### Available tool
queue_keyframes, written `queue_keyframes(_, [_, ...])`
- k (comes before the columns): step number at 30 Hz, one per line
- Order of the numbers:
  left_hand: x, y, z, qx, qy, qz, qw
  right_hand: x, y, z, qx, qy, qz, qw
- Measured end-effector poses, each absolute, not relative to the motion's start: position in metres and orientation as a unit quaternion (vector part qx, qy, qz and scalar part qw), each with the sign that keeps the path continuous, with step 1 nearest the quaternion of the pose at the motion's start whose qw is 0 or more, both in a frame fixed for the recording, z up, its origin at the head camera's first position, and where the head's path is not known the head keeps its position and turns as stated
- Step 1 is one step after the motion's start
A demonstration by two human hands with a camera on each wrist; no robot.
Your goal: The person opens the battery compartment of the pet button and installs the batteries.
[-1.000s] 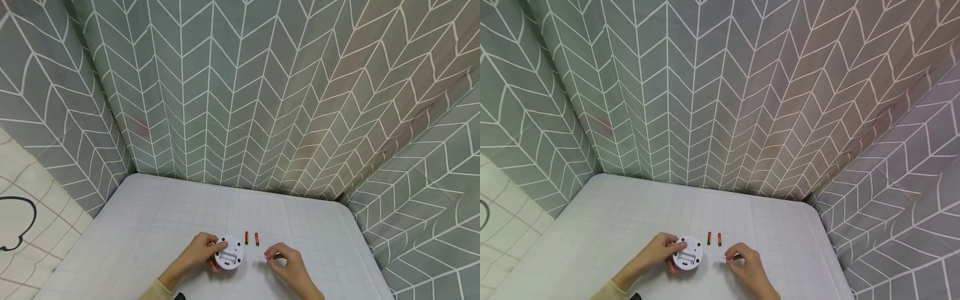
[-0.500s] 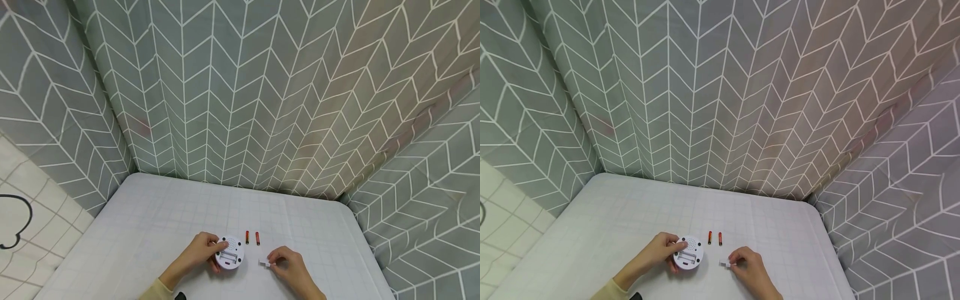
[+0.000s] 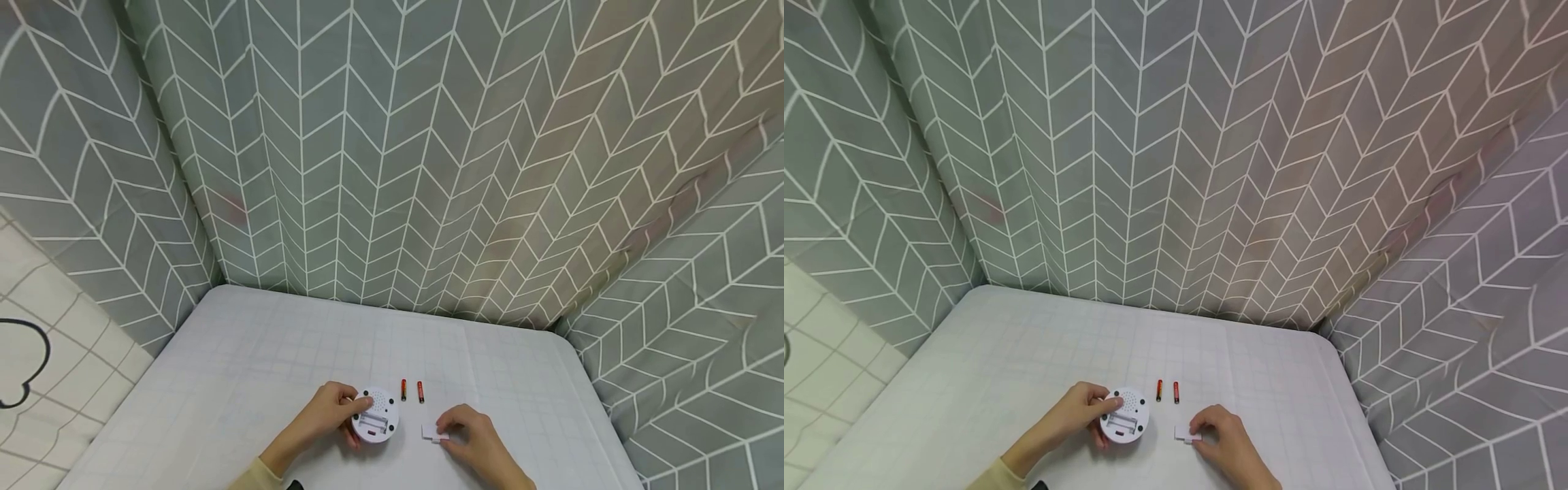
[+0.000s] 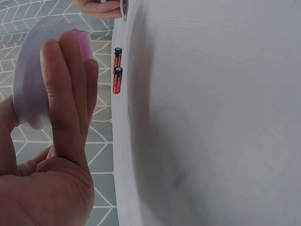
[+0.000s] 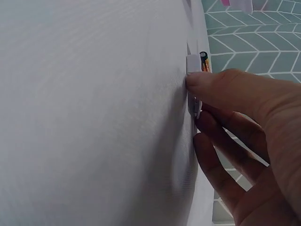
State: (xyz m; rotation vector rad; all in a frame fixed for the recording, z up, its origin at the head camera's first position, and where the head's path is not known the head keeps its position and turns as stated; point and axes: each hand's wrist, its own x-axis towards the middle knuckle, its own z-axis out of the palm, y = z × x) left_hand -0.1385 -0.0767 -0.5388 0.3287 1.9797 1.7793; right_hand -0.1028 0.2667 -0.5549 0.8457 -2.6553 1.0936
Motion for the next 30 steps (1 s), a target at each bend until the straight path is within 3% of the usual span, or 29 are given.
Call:
queue_keyframes(6, [-0.137, -0.078, -0.537, 0.120, 0.718, 0.647, 0.227, -0.104, 0.266, -0.552, 0.276, -0.889, 0.358, 0.074])
queue_keyframes(16, [-0.137, -0.079, -0.539, 0.120, 0.714, 0.652, 0.223, -0.113, 0.252, -0.546, 0.236, -0.903, 0.302, 0.196])
queue_keyframes(30, [-0.137, -0.079, -0.537, 0.124, 0.715, 0.651, 0.222, -0.148, 0.210, -0.541, 0.283, -0.903, 0.283, 0.157])
